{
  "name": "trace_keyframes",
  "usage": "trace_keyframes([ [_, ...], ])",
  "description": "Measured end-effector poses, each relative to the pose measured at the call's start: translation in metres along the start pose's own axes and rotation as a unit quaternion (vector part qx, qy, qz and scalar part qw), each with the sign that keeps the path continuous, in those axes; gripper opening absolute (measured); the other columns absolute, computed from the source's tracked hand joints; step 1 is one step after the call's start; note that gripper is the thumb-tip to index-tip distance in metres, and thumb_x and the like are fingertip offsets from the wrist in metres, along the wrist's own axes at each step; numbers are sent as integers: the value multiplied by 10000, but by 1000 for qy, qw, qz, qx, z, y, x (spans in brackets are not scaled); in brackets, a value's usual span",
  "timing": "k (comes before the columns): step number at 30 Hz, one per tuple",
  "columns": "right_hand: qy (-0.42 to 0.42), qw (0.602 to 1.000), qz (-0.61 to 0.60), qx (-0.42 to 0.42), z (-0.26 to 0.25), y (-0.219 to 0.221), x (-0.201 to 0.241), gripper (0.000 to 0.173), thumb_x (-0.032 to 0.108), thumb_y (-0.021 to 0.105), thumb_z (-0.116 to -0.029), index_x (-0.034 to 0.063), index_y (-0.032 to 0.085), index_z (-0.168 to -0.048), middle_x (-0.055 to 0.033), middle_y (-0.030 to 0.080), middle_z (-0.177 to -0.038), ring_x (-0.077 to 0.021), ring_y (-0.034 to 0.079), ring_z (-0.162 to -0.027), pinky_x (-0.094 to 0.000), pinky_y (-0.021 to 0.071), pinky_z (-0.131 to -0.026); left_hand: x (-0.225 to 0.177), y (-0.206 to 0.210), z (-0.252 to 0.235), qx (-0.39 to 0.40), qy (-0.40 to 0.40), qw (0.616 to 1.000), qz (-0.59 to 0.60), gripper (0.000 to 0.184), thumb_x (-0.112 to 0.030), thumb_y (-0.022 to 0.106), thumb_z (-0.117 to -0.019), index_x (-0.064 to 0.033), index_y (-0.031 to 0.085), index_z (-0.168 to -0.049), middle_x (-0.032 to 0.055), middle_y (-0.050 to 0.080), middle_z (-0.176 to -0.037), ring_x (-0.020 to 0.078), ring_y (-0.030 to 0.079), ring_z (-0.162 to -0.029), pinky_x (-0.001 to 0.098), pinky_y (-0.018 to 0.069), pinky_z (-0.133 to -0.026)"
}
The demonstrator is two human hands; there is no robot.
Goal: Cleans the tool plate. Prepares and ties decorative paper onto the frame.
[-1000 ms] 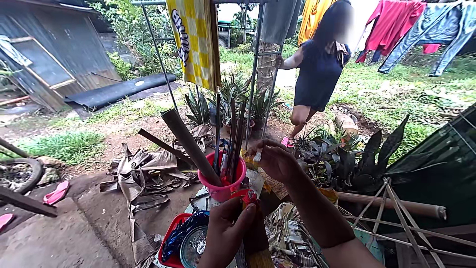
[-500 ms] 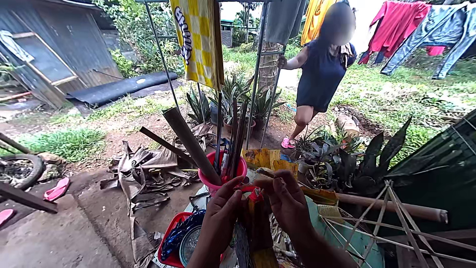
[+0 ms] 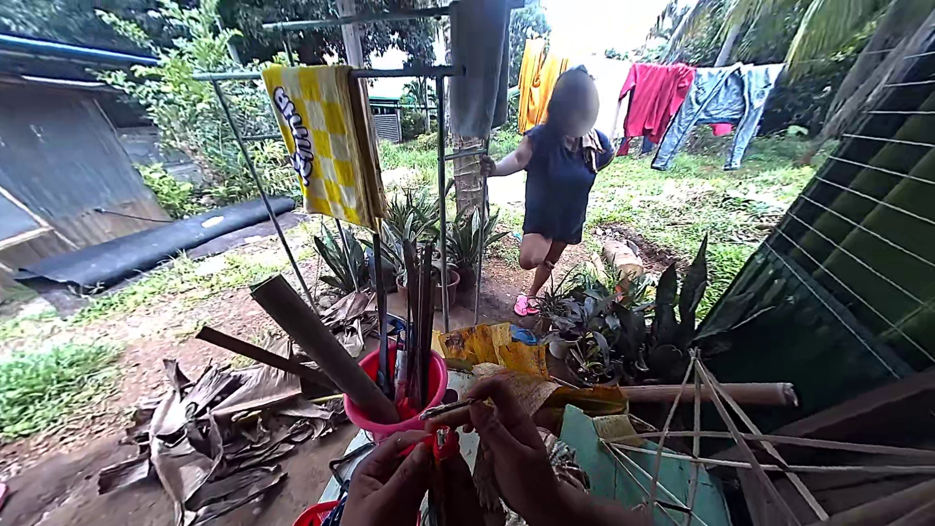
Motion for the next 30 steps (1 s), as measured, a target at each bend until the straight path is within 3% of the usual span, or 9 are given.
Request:
trace_keyframes([
  [6, 6, 1000, -17, 15, -2, -1, 0, 169, 186, 392, -1114, 108, 511, -1205, -103, 743, -1130, -131, 707, -1050, -267, 550, -900, -1, -2, -6, 19, -3, 998, 59, 130, -160, 662, -983, -93, 774, -982, 106, 766, -975, 159, 751, -868, 341, 633, -801],
  [9, -1, 1000, -29, -6, -3, -6, -2, 171, 169, 410, -1106, 103, 542, -1190, -83, 730, -1149, -113, 703, -1013, -278, 555, -896, -5, 5, -8, -12, 11, 996, 86, 162, -127, 606, -1004, -66, 754, -978, 121, 767, -940, 169, 758, -830, 336, 641, -757],
  [14, -10, 999, -12, -41, 1, -16, 1, 220, 227, 445, -1096, 112, 601, -1199, -130, 675, -1283, -203, 725, -1025, -351, 600, -899, -4, 8, -5, -69, 64, 993, 75, 111, -131, 639, -970, -68, 730, -975, 96, 757, -914, 153, 747, -824, 340, 637, -767],
  [16, -41, 997, 39, -59, 5, -22, 5, 228, 254, 484, -1083, 143, 652, -1191, -92, 694, -1243, -178, 713, -1029, -331, 593, -901, 0, 9, -3, -78, 83, 991, 70, 85, -147, 664, -959, -80, 714, -978, 86, 752, -914, 165, 746, -829, 365, 637, -789],
  [18, -89, 986, 119, -70, 10, -26, 12, 203, 213, 542, -1058, 196, 710, -1172, 24, 690, -1141, -85, 678, -989, -269, 584, -881, 2, 9, -2, -81, 101, 989, 74, 77, -146, 678, -953, -87, 720, -978, 95, 755, -934, 190, 752, -861, 395, 634, -815],
  [20, -137, 970, 185, -77, 14, -28, 22, 205, 162, 605, -1023, 228, 739, -1162, 98, 705, -1060, -17, 672, -939, -215, 584, -847, 1, 11, 0, -100, 119, 985, 75, 68, -116, 665, -959, -89, 726, -967, 73, 752, -917, 146, 741, -831, 335, 632, -789],
  [22, -165, 959, 215, -77, 18, -33, 29, 223, 130, 645, -999, 222, 758, -1167, 101, 717, -1038, -2, 675, -928, -195, 585, -839, 3, 10, 3, -120, 133, 981, 79, 61, -118, 688, -946, -88, 737, -968, 79, 757, -929, 144, 741, -843, 318, 627, -785],
  [24, -166, 956, 227, -78, 19, -41, 32, 234, 123, 653, -990, 216, 765, -1173, 84, 718, -1045, -22, 674, -946, -205, 582, -856, 9, 7, 6, -132, 141, 978, 82, 75, -123, 687, -952, -72, 721, -995, 126, 765, -986, 226, 761, -924, 405, 633, -840],
  [30, -154, 969, 185, -61, 12, -49, 33, 203, 224, 635, -1016, 196, 764, -1169, 90, 708, -1066, -31, 668, -996, -231, 582, -897, 12, 13, 11, -192, 171, 966, 16, 119, -9, 591, -965, -50, 703, -951, 32, 736, -827, 70, 698, -724, 235, 601, -703],
])
Point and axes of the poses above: each hand's wrist, its own z-axis away from the middle knuckle, its own y-axis out of the palm, x = y × z, the point moved 6 cm from there along -z, towards the middle knuckle
